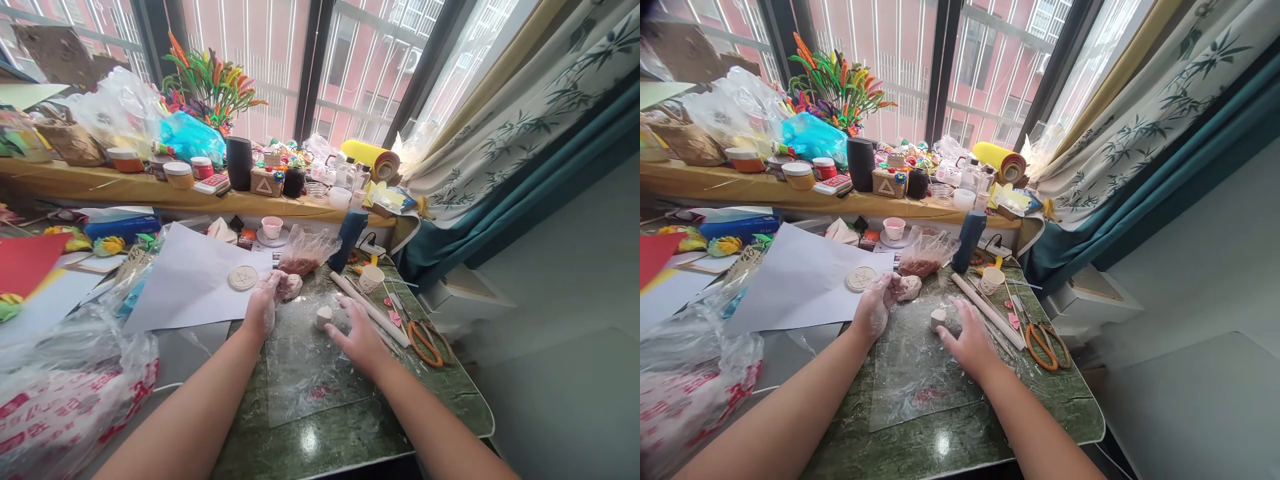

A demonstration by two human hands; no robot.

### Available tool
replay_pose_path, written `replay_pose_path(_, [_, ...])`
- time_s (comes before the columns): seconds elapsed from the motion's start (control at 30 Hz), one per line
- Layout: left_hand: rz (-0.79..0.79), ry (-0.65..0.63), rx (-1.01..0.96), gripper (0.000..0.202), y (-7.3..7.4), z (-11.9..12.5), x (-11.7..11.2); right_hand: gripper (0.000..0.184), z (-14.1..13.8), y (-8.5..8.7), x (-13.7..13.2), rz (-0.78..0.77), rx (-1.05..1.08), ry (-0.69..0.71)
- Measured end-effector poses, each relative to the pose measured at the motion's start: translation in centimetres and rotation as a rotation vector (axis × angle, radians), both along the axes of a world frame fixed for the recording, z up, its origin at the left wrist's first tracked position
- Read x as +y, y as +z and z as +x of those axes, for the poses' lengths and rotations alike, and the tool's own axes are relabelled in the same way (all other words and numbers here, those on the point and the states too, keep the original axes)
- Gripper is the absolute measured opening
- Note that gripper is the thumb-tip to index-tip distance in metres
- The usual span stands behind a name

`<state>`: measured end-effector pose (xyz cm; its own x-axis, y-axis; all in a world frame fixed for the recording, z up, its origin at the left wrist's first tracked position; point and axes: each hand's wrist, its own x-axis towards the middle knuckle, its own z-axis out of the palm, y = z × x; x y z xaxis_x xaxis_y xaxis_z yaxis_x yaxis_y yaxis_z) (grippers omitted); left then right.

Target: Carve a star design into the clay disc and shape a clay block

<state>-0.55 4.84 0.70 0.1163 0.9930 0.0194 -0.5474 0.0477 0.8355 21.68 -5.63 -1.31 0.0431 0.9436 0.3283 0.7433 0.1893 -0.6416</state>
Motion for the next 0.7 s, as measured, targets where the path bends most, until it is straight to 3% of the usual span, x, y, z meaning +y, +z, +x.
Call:
replay_pose_path(0.07, [-0.004, 0.018, 0.026, 0.042, -0.2, 0.1, 0.0, 0.061, -0.8, -0.5, 0.5, -0.005, -0.067, 0.082])
replay_pose_path(0.23, [-0.010, 0.032, 0.056, 0.040, -0.5, 0.2, 0.1, 0.035, -2.1, -0.9, 0.8, 0.046, -0.093, 0.165])
replay_pose_path(0.33, [-0.007, 0.041, 0.060, 0.038, -0.6, 0.2, 0.2, 0.032, -1.8, 1.5, 0.2, 0.122, -0.051, 0.136])
replay_pose_path(0.43, [-0.012, 0.051, 0.061, 0.037, -0.6, 0.3, 0.2, 0.045, -1.5, 5.1, -0.1, 0.332, 0.212, -0.030])
replay_pose_path(0.5, [-0.009, 0.056, 0.064, 0.036, -0.5, 0.3, 0.1, 0.052, -1.4, 6.5, -0.1, 0.476, 0.392, -0.086])
replay_pose_path(0.57, [-0.006, 0.057, 0.066, 0.035, -0.3, 0.3, 0.0, 0.051, -1.5, 6.1, -0.3, 0.450, 0.387, -0.067])
replay_pose_path(0.7, [-0.004, 0.057, 0.073, 0.035, -0.2, 0.3, -0.1, 0.042, -1.8, 1.9, -1.2, 0.051, 0.102, 0.038])
